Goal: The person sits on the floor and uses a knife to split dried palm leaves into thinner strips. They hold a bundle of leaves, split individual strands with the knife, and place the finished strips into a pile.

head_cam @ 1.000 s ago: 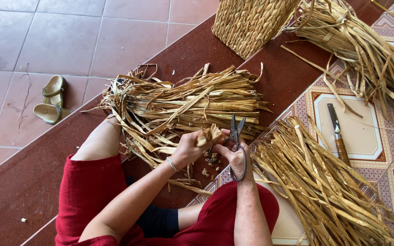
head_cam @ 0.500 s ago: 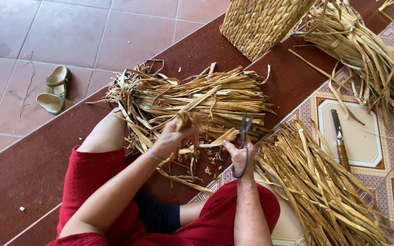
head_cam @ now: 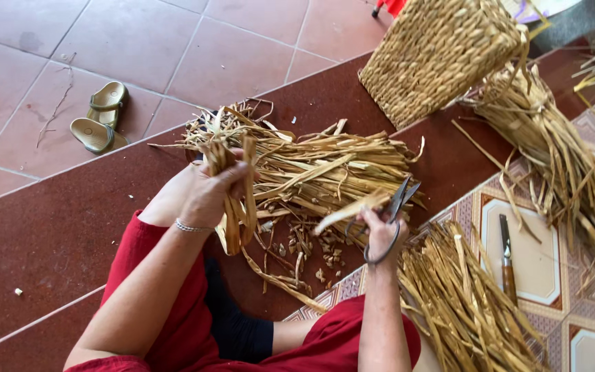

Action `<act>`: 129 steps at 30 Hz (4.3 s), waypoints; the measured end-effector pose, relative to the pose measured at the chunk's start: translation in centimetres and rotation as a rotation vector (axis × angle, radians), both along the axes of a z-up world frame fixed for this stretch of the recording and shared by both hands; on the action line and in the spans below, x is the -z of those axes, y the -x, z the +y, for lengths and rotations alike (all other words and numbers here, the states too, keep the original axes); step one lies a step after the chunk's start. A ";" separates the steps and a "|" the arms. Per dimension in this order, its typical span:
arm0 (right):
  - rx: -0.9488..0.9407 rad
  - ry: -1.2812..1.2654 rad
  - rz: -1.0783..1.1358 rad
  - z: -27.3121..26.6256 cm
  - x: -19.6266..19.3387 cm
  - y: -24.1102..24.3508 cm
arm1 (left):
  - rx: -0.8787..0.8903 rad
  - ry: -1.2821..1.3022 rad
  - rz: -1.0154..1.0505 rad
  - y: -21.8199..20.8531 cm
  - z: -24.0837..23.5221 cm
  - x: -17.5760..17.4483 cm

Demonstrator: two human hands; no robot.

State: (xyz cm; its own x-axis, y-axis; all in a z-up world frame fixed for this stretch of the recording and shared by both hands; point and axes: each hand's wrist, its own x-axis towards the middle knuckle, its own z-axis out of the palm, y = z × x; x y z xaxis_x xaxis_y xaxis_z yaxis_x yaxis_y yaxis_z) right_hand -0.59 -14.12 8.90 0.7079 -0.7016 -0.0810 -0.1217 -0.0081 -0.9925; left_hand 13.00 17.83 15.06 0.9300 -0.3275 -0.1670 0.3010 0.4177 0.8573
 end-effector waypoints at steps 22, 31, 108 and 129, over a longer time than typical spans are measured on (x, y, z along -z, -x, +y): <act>-0.598 -0.006 0.074 9.2 -3.2 2.5 | 0.331 -0.054 -0.020 4.0 -6.8 4.8; -0.481 0.256 0.127 9.0 -1.6 6.0 | 0.419 -0.248 -0.055 6.5 -9.8 5.2; -0.455 0.477 0.128 6.9 -0.6 5.8 | 0.361 -0.094 -0.026 7.2 -11.9 9.0; -0.409 0.506 0.065 7.5 2.3 5.7 | 0.434 -0.279 -0.101 7.4 -11.1 12.1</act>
